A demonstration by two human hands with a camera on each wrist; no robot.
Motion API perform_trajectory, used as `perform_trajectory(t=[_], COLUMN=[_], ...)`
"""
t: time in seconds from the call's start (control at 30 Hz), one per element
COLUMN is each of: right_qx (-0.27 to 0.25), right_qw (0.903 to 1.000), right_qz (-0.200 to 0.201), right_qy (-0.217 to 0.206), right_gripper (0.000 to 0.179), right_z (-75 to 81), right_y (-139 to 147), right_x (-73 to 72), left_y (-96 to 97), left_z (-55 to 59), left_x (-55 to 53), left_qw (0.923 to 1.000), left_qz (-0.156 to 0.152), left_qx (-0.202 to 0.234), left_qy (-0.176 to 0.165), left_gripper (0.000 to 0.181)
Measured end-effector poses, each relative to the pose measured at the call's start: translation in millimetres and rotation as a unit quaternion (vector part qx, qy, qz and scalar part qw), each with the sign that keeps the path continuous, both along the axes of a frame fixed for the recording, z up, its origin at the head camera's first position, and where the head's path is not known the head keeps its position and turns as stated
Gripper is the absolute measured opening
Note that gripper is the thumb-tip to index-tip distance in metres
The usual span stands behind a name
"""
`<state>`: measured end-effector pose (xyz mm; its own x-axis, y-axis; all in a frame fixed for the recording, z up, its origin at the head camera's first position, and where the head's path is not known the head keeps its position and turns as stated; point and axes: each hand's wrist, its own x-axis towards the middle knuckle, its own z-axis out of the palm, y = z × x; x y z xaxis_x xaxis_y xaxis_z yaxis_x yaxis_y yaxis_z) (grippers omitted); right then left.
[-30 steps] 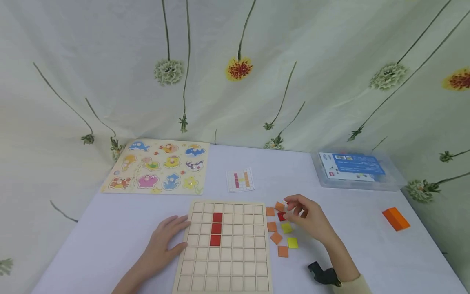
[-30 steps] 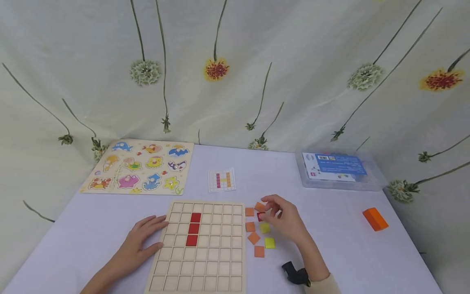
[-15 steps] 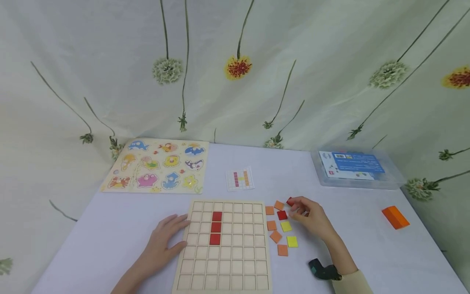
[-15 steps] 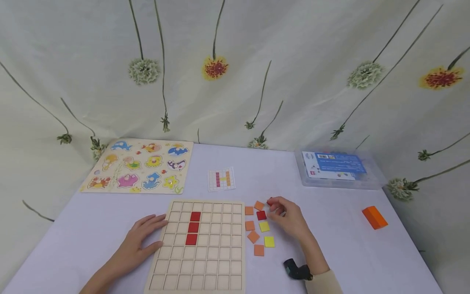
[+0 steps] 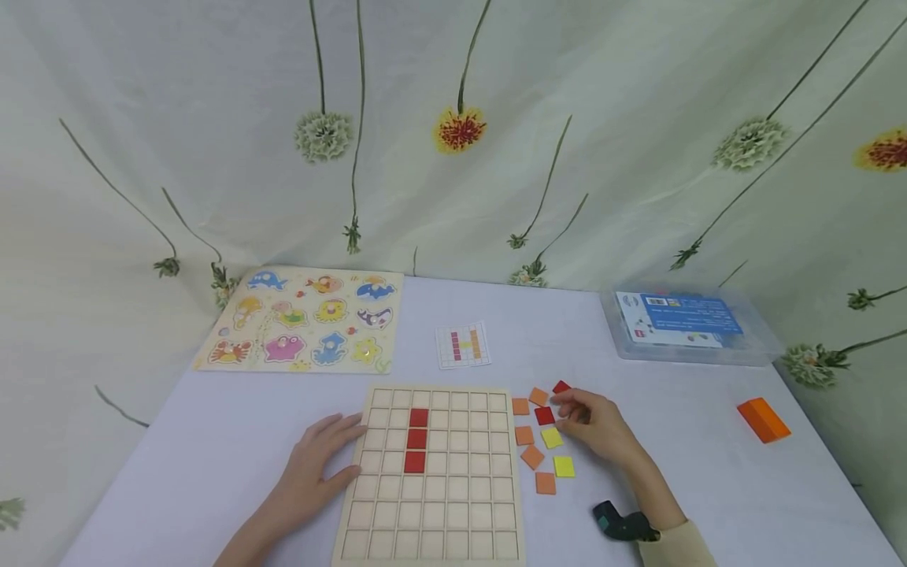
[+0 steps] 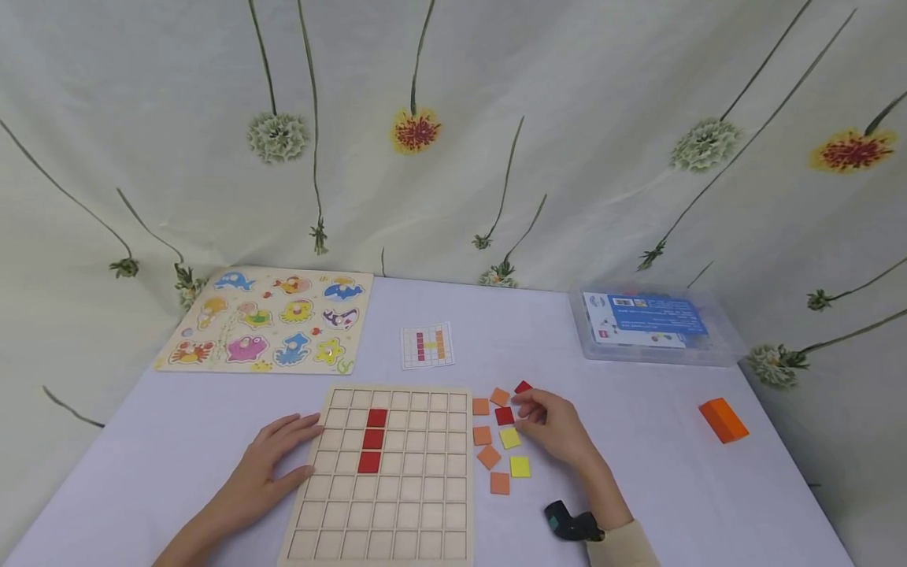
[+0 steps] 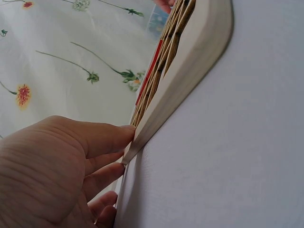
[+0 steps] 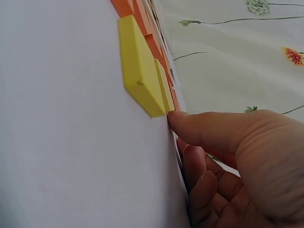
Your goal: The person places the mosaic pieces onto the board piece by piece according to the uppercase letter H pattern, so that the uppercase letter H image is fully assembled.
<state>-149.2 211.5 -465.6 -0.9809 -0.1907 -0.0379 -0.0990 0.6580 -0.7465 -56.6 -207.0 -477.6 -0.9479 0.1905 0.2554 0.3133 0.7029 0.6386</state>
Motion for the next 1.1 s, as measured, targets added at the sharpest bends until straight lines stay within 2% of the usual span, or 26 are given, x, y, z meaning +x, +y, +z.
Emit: perform_trajectory(t=[0.27,0.63,0.93,1.1], right_qx=[0.012,0.022,0.021,0.019], right_qw=[0.9999,0.9996,0.9997,0.9998], right_qz=[0.006,0.007,0.008,-0.004], right_qy=[0.009,0.016,0.007,0.011], right_gripper=[0.027,0.024,0.020,0.021], right_z=[1.8,2.4,1.4,3.9], right_y=[-3.7,-5.9,-3.4,-2.2], right_x=[3.2,3.2,-0.4,0.4], left_y=[-0.7,-0.8,-0.6,-0.7], left_z=[-1.0,-1.8,-0.2,-0.8], left_x=[-0.3,0.7,0.9,1.0], left_qw=[1.0000,0.9998,1.0000,1.0000], left_qz=[0.002,-0.002,0.000,-0.003], left_qx=[0.001,0.003,-0.002,0.001], left_qy=[-0.005,0.018,0.006,0.008], left_gripper=[0.051,0.050,0.051,0.051])
